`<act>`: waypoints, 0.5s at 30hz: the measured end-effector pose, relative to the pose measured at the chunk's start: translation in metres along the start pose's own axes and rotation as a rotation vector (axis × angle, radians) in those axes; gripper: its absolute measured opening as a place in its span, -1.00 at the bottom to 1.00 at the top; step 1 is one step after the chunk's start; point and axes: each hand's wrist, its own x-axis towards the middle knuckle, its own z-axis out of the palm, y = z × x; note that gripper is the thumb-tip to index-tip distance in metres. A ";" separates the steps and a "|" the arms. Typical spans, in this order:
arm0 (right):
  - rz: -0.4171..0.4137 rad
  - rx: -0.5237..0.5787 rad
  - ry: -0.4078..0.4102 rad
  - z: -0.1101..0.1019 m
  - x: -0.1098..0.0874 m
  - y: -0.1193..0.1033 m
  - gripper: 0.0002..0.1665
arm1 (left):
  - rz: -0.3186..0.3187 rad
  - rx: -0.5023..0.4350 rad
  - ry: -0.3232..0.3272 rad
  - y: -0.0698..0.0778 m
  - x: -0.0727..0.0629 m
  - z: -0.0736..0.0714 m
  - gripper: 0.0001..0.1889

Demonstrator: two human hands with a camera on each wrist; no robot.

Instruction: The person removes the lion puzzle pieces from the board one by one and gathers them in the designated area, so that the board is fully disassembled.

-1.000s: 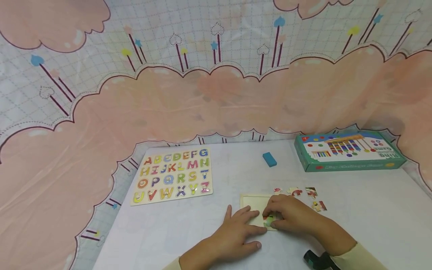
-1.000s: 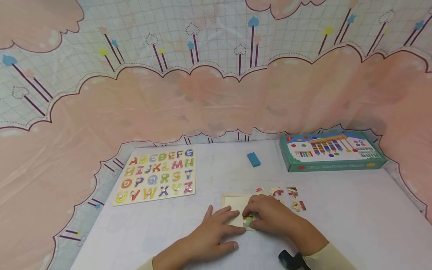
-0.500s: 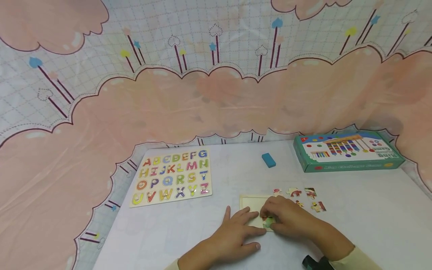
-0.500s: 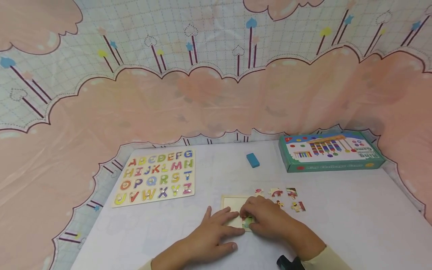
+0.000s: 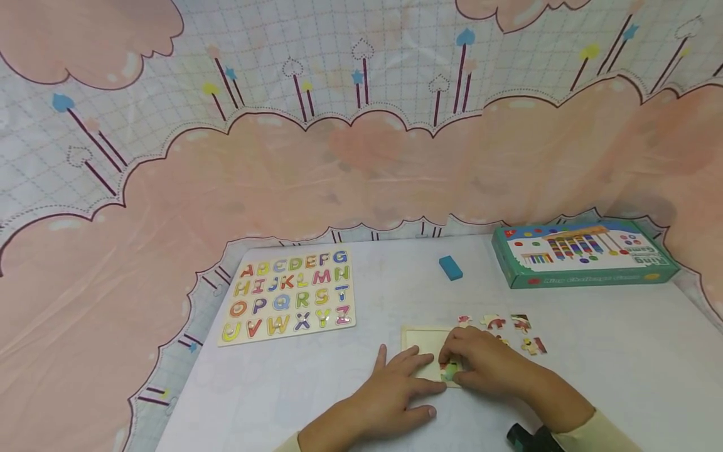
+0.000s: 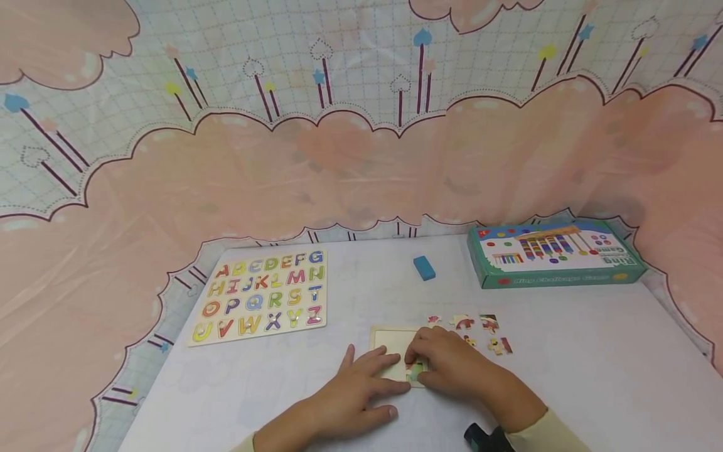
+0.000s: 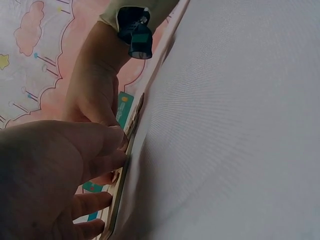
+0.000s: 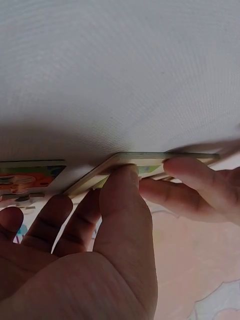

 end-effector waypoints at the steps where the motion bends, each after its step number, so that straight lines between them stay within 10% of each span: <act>1: 0.001 0.008 -0.002 0.000 0.000 0.000 -0.63 | 0.000 -0.001 -0.001 0.000 0.000 0.000 -0.56; 15: -0.004 0.167 0.019 -0.001 -0.002 0.005 -0.68 | 0.010 -0.021 -0.009 0.003 -0.001 -0.006 -0.56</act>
